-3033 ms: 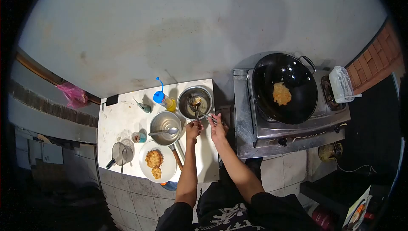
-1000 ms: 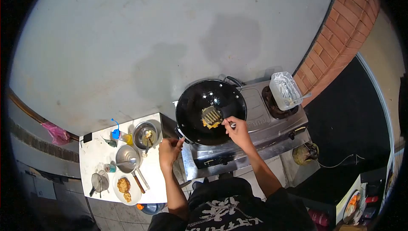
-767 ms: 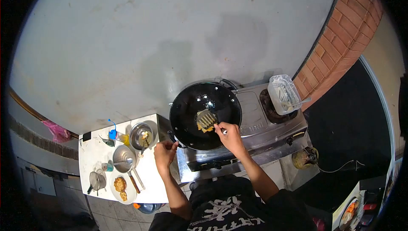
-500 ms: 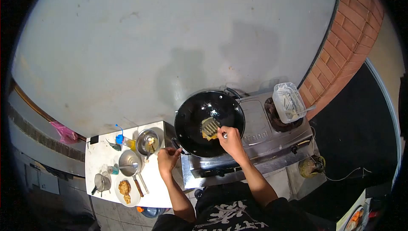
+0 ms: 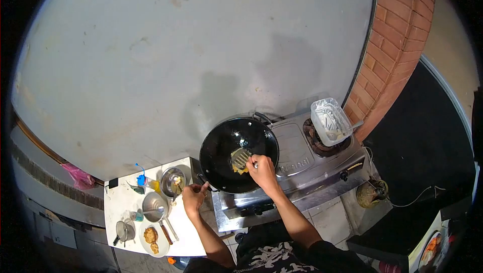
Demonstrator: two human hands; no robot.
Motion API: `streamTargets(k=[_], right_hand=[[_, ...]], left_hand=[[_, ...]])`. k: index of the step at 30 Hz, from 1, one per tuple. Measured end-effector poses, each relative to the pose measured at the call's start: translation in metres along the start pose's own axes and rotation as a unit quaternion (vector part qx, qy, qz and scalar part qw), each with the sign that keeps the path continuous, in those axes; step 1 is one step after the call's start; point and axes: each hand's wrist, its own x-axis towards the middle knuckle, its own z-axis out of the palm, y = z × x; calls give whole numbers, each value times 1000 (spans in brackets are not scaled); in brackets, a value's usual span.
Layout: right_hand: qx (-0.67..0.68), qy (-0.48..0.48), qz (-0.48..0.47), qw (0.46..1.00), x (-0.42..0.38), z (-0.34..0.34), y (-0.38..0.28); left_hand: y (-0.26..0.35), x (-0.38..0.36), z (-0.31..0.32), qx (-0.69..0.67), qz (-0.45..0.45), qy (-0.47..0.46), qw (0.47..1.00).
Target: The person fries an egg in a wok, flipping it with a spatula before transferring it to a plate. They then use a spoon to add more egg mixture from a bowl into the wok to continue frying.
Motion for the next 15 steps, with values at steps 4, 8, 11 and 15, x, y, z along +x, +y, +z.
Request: streamTargets(k=[4, 8, 11, 15], right_hand=[[-4, 0, 6, 1000, -2, 0, -2], [-12, 3, 11, 1000, -5, -1, -2], [2, 13, 14, 1000, -8, 0, -2], [6, 13, 13, 1000, -10, 1, 0]], left_hand=[[-10, 2, 8, -21, -10, 25, 999], [-3, -4, 6, -15, -20, 37, 999], [-2, -4, 6, -12, -10, 32, 999], [-4, -5, 8, -1, 5, 51, 999]])
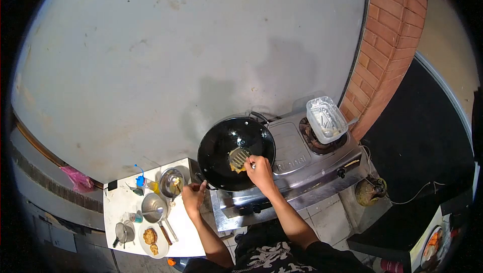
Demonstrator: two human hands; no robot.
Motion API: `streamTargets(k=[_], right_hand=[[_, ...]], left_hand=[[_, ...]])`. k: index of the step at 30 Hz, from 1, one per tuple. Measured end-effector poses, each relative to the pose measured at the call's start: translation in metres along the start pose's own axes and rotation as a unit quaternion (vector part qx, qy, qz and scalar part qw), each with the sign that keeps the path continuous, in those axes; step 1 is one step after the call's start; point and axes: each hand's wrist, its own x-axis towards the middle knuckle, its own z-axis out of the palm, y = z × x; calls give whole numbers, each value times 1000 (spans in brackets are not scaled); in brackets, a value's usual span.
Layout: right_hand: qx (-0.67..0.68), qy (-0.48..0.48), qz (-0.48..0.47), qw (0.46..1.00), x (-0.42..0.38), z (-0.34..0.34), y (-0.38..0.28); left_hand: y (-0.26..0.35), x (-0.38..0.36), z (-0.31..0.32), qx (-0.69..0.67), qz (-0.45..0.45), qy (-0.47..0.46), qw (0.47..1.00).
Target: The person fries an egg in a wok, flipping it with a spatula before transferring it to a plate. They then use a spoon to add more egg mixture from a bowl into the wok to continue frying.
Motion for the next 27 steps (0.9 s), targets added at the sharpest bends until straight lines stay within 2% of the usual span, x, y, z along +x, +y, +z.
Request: streamTargets(k=[5, 8, 27], right_hand=[[3, -15, 11, 1000, -2, 1, 5], [1, -15, 13, 1000, -4, 0, 4], [2, -21, 15, 1000, -3, -2, 0]], left_hand=[[-1, -1, 1, -30, -26, 4, 999], [-17, 4, 10, -29, 4, 30, 999], [5, -7, 3, -29, -3, 52, 998]])
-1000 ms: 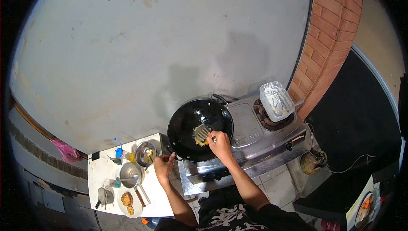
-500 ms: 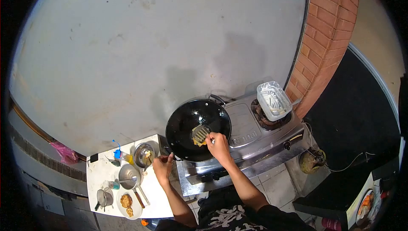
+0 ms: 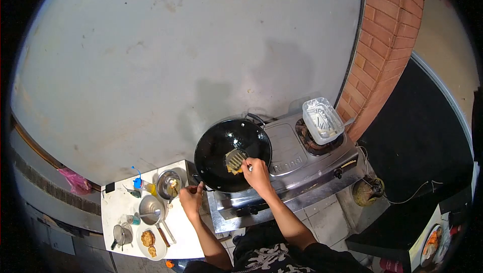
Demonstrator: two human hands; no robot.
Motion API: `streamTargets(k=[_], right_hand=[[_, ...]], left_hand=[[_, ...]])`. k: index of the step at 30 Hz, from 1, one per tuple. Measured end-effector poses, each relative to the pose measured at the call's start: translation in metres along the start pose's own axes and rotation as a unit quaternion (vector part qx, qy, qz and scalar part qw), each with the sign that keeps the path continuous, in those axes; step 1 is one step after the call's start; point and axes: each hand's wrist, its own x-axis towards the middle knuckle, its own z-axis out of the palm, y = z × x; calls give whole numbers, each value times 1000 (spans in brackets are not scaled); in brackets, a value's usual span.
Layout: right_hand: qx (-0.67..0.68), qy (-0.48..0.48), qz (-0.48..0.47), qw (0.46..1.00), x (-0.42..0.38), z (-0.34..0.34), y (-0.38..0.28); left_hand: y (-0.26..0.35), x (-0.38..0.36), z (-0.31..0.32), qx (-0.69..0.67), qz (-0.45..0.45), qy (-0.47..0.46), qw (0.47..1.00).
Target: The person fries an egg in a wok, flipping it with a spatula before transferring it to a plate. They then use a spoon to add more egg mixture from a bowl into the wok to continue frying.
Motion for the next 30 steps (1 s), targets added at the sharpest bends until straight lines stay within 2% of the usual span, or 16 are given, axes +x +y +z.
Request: streamTargets(k=[12, 14, 28, 30], right_hand=[[-12, 4, 0, 1000, 2, 3, 5], [3, 24, -24, 999, 2, 4, 8], [47, 10, -33, 998, 7, -4, 14], [52, 14, 14, 998, 9, -5, 17]], left_hand=[[-7, 2, 5, -3, -34, -3, 999], [-6, 1, 4, 3, -19, 5, 1000], [7, -6, 4, 36, 1, 30, 999], [4, -5, 5, 32, 1, 31, 999]])
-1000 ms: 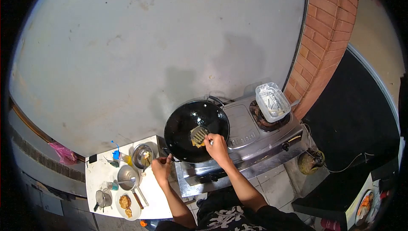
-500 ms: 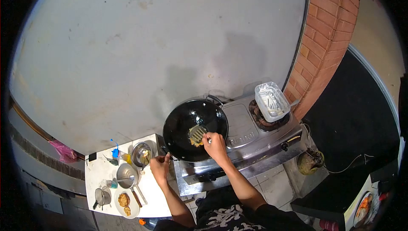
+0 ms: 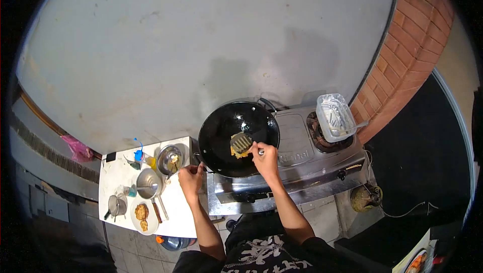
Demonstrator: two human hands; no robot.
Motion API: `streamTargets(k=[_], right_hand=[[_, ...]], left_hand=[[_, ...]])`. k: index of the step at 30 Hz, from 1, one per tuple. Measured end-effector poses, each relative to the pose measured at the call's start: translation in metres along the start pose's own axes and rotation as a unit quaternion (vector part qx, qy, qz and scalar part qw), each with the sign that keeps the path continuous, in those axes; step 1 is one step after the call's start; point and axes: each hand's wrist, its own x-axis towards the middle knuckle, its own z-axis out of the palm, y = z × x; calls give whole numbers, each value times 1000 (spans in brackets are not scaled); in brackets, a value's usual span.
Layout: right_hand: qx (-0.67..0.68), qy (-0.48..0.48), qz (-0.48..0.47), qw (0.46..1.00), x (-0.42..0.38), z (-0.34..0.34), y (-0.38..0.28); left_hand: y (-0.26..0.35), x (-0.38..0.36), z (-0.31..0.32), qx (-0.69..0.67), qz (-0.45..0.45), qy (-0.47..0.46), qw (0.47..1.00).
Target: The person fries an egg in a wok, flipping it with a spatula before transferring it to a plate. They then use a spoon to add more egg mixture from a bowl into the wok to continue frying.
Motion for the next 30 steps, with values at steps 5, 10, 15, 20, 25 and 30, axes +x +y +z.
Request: streamTargets(k=[5, 10, 15, 20, 25, 30], right_hand=[[74, -18, 25, 997, 6, -13, -2], [63, -69, 18, 995, 6, -30, -17], [62, -88, -26, 994, 5, -24, -10], [3, -106, -60, 993, 11, -22, -5], [-8, -125, -36, 992, 14, -26, -11], [-40, -138, -32, 989, 17, -21, -14]], left_hand=[[10, 1, -7, 31, -7, -20, 999], [6, 5, -5, 19, -9, -12, 1000], [7, 11, -10, 43, -10, -37, 998], [9, 15, -14, 56, -26, -53, 997], [2, 18, -11, 52, -7, -70, 996], [3, 7, -4, 4, -63, -47, 997]])
